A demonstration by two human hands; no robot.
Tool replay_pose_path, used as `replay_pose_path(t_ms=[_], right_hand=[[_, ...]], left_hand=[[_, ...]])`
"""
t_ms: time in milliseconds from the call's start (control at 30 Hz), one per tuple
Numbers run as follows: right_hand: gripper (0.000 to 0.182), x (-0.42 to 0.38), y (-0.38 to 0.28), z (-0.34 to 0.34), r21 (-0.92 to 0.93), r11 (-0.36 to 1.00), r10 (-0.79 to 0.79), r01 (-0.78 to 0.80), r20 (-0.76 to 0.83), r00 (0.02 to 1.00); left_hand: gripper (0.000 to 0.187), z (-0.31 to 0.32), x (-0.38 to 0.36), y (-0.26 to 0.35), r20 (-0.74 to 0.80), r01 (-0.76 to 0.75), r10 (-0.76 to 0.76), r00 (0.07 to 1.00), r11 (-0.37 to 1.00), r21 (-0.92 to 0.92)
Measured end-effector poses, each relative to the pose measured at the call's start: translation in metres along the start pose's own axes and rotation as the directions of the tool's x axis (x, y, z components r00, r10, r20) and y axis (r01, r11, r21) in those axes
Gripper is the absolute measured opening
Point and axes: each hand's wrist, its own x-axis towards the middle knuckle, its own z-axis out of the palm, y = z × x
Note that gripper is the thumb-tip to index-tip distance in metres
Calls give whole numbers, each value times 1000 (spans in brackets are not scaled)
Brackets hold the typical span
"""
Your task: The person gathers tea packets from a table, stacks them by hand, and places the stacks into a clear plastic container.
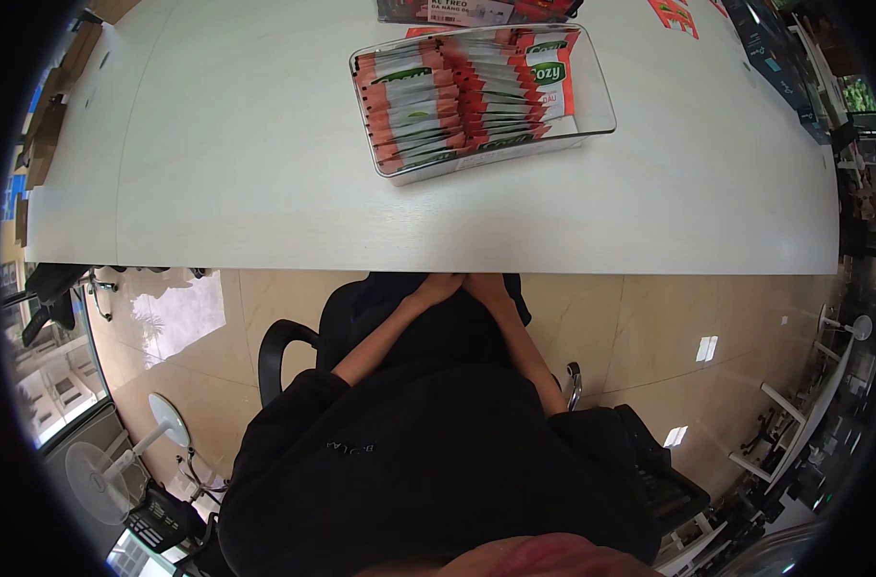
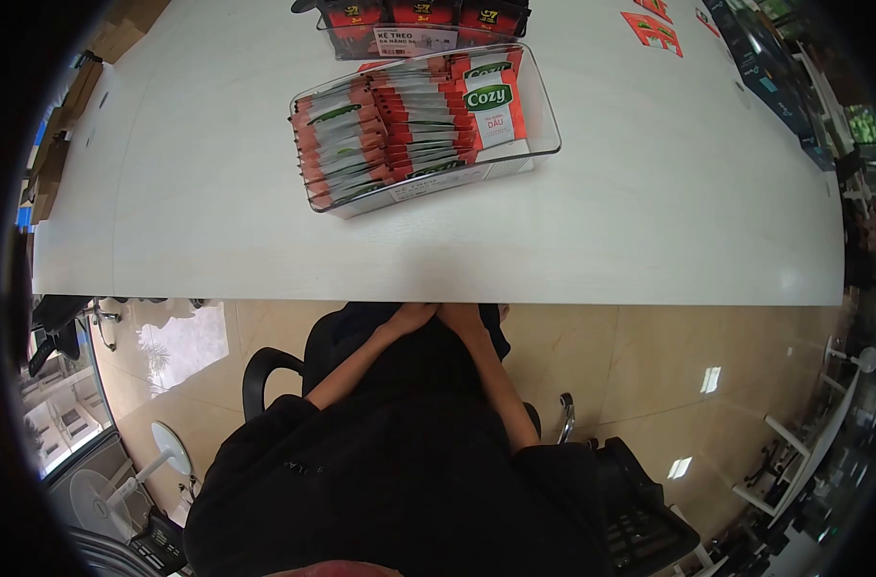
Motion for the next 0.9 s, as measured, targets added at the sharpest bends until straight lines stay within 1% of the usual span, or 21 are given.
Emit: replay_pose_path(t_ms=[33,67,100,133,233,300,367,433,533,567,600,633,767,833,867,900], right_hand=[[37,1,0,-2,-2,1000,-6,6,-4,1000],[38,1,-2,-3,-22,997,-74,73,-66,995],[39,1,0,-2,-45,990,-140,136,-126,982],[39,4,3,-1,-44,989,-142,138,-131,981],[40,3,6,1,-22,988,-152,150,-137,979],[47,5,8,0,87,996,-40,33,75,996],[47,7,9,3,106,994,-26,18,79,997],[47,7,9,3,122,992,-12,2,84,996],[46,7,10,6,143,990,7,-20,94,996],[43,7,9,8,105,994,-26,26,0,1000],[41,7,8,9,62,996,-62,68,-93,994],[41,8,9,9,61,996,-64,70,-93,994],[39,9,6,7,67,995,-65,72,-100,993],[38,7,9,10,68,995,-66,73,-99,993],[38,7,11,11,43,993,-108,114,-128,986],[37,7,10,10,16,987,-153,157,-157,976]], left_hand=[[45,-1,1,3,8,-9,9,1000,1000,-4],[45,-1,1,6,4,-16,16,1000,1000,0],[40,2,-2,9,-78,-79,81,994,997,26],[36,2,-3,11,-154,-137,144,977,989,57],[32,-1,-4,11,-146,-108,122,982,989,104],[31,-1,-2,7,-141,-99,111,984,991,91],[31,0,0,2,-136,-92,102,985,993,80],[30,3,-1,1,-152,-81,102,983,987,137],[30,4,-2,2,-165,-66,89,982,988,137],[30,2,-1,3,-168,-68,91,982,988,138],[34,0,1,3,-109,-22,36,993,991,131],[40,-2,2,3,-50,26,-20,999,992,127],[40,-2,2,6,-40,34,-29,999,991,127],[33,2,0,4,-136,-10,29,990,990,138],[33,4,-1,3,-133,-7,25,991,990,138],[34,6,0,-1,-162,-35,51,985,994,100]])
